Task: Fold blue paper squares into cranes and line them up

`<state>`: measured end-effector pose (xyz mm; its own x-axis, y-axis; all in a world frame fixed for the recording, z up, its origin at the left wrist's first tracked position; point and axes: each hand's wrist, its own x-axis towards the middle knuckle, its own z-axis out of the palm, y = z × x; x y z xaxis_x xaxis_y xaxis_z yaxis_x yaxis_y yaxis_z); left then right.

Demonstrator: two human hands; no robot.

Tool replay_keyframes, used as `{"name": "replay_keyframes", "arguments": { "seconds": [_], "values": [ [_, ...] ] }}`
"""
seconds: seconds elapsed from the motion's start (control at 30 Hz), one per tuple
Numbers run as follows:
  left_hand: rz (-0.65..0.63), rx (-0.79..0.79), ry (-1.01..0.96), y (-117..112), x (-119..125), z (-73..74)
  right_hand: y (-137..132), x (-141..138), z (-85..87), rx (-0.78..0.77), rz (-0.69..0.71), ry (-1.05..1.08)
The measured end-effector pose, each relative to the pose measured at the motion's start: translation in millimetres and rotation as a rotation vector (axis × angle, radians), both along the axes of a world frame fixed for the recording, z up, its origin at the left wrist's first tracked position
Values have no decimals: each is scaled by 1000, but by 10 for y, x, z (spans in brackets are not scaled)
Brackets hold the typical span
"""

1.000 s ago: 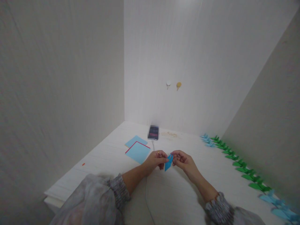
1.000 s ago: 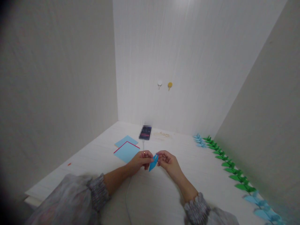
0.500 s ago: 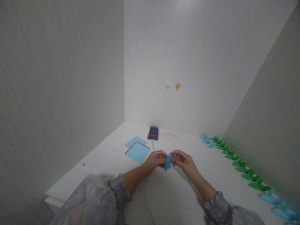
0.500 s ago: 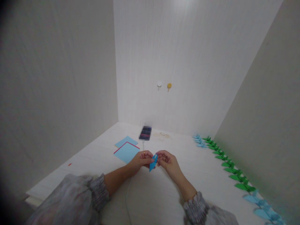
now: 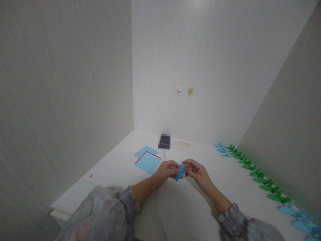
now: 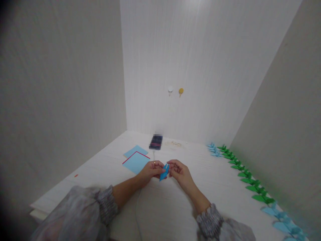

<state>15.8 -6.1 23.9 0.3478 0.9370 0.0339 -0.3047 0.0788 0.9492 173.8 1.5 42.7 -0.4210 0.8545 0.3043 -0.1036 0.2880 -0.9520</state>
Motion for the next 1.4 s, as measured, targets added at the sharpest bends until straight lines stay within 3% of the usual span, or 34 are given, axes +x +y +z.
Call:
{"name": "replay_keyframes", "arguments": {
  "seconds": [0.3, 0.57, 0.67, 0.83, 1.03, 1.1, 1.27, 1.4],
  "values": [
    [47, -14, 27, 20, -3, -25, 32, -8, -40, 29, 9, -27],
    [181, 38, 58, 40, 0, -45, 23, 0, 5, 140, -161, -98],
    [231, 106, 91, 63, 4, -77, 23, -25, -6, 199, -211, -164],
    [267, 319, 257, 61, 23, -113, 19, -77, -66, 173, -258, -277],
    [237, 465, 339, 14, 43, -62, 48, -59, -83, 117, -241, -198],
    [225, 445, 312, 4, 45, -38, 57, -50, -90, 100, -219, -168],
    [160, 195, 190, 12, 39, -11, 38, -30, -76, 101, -177, -149],
    [42, 87, 145, 36, 2, -3, -17, -17, -1, 68, -132, -108]
  ]
}}
